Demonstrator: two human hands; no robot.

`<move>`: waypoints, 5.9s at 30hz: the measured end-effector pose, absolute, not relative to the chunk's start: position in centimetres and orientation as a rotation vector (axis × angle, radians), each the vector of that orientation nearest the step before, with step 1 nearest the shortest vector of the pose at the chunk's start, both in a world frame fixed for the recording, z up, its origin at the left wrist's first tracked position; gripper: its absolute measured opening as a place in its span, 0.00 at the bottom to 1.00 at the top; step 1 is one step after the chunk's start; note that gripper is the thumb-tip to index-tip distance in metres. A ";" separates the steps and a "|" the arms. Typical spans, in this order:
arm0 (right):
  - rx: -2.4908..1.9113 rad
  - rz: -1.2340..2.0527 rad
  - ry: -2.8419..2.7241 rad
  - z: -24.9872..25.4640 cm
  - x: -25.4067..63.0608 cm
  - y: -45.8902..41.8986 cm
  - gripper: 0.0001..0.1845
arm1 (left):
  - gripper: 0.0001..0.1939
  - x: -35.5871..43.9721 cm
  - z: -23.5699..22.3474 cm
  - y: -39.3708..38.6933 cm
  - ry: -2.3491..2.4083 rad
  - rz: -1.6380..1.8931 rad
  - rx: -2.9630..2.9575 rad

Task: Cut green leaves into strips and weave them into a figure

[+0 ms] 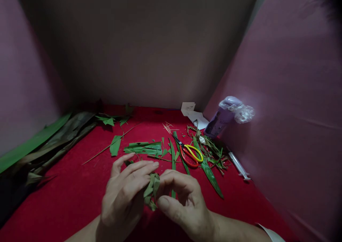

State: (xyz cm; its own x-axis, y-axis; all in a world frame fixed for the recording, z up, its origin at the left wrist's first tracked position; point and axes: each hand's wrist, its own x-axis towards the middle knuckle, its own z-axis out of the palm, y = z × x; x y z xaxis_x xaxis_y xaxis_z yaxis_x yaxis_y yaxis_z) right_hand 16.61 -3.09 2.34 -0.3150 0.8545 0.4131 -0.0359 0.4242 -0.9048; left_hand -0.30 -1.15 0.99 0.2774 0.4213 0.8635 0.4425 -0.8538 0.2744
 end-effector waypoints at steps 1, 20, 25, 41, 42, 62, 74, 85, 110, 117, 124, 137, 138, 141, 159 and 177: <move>-0.737 1.154 -1.616 2.3 16.6 -3.0 0.09 | 0.17 -0.3 1.0 -1.2 -0.844 -1.669 -2.491; -0.837 0.804 -1.584 1.1 16.4 -2.9 0.07 | 0.17 0.4 -0.4 -1.3 -0.939 -1.766 -2.504; -0.765 0.631 -1.626 1.4 16.2 -2.7 0.05 | 0.17 0.6 -0.6 -1.2 -0.939 -1.755 -2.504; -0.644 1.596 -1.081 1.8 15.8 -3.1 0.09 | 0.15 0.3 -0.4 -1.1 -0.903 -1.722 -2.474; -0.649 1.609 -1.071 1.9 15.9 -3.1 0.09 | 0.15 0.2 -0.5 -1.0 -0.897 -1.721 -2.479; -0.507 2.160 -0.704 2.3 16.4 -2.5 0.09 | 0.12 -0.1 1.4 -1.1 -0.803 -1.602 -2.469; -0.362 2.310 -0.661 1.9 16.7 -2.5 0.14 | 0.07 -1.2 2.1 -1.4 -0.643 -1.291 -2.496; -0.426 2.465 -0.748 1.3 17.4 -2.0 0.22 | 0.11 -2.0 1.3 -3.1 -0.781 -1.272 -2.550; -0.505 2.462 -0.874 1.5 17.9 -1.6 0.17 | 0.15 -2.8 2.2 -2.6 -0.693 -1.003 -2.572; -0.499 2.370 -0.899 1.1 17.7 -1.5 0.18 | 0.09 -2.2 2.2 -2.3 -0.605 -1.138 -2.521; -0.453 2.166 -0.893 1.2 17.6 -1.5 0.17 | 0.12 -1.9 0.9 -1.5 -0.578 -1.225 -2.531; -0.478 2.191 -0.838 1.8 18.0 -0.6 0.12 | 0.13 -0.4 1.7 -0.7 -0.715 -1.294 -2.462; -0.475 2.222 -0.812 1.8 18.1 -0.5 0.11 | 0.13 -0.3 1.7 -0.7 -0.725 -1.319 -2.469; -0.480 2.279 -0.753 1.7 18.1 -0.4 0.11 | 0.13 0.1 1.3 -0.8 -0.813 -1.491 -2.488; -0.475 2.305 -0.751 2.0 17.9 -0.3 0.10 | 0.13 0.5 0.9 -0.9 -0.923 -1.613 -2.504; -0.590 2.345 -0.708 2.8 18.2 -0.5 0.04 | 0.14 -0.2 0.0 -0.6 -0.874 -1.579 -2.551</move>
